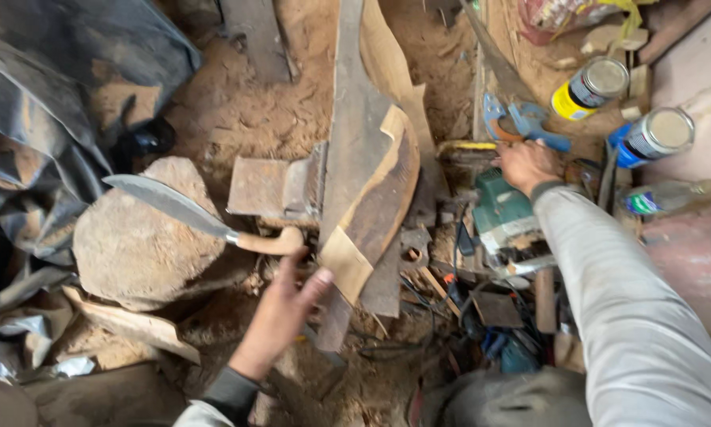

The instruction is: The person uses a jigsaw to cut a piece of wood, then inspects the cut pieces. They switch to a circular saw and continue cutting the wood, adjusting the tool and the wood as needed.

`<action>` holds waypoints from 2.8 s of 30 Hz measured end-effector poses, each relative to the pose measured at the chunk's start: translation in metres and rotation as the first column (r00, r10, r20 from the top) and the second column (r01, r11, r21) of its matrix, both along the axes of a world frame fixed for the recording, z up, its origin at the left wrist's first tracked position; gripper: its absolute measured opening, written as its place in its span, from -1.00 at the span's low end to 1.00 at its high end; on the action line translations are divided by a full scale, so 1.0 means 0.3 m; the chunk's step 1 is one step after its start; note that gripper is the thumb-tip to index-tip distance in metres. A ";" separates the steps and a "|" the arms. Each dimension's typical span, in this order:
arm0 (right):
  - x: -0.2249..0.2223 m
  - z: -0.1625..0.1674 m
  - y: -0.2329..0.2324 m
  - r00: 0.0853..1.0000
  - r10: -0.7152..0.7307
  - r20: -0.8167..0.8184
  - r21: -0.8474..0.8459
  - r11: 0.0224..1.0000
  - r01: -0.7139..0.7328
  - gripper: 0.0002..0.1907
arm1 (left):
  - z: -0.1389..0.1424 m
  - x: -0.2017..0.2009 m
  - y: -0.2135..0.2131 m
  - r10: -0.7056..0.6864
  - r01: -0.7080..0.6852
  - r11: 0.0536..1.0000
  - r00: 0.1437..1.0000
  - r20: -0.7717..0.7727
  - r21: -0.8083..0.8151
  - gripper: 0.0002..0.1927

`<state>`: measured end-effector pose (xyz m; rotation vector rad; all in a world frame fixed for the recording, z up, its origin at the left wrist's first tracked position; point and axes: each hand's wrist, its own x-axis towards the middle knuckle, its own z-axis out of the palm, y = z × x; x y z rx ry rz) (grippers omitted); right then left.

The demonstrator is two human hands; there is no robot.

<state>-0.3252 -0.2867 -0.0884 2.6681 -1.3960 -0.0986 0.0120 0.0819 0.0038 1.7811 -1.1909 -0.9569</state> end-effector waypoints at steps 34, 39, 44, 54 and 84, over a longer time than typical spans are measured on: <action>0.569 0.659 0.805 0.798 0.467 -0.381 -0.165 0.815 -0.556 -0.84 | -0.024 0.246 0.141 -0.110 0.092 0.993 0.927 0.359 0.068 -0.63; 0.643 0.685 0.798 0.746 0.515 -0.422 -0.158 0.769 -0.620 -0.84 | -0.014 0.245 0.143 -0.116 0.081 0.990 0.930 0.348 0.114 -0.62; 0.679 0.744 0.758 0.725 0.532 -0.437 -0.023 0.799 -0.601 -0.75 | 0.043 0.222 0.127 -0.194 0.101 0.965 0.895 0.402 0.241 -0.61; 0.700 0.652 0.701 0.724 0.584 -0.368 -0.193 0.713 -0.674 -0.84 | 0.181 0.078 -0.137 -0.268 0.388 0.847 0.902 0.339 -0.362 0.12; 0.190 0.433 0.558 0.780 -0.012 0.626 0.549 0.717 -0.429 -0.62 | -0.080 -0.244 -0.319 0.033 0.082 0.972 0.877 0.479 -0.219 -0.67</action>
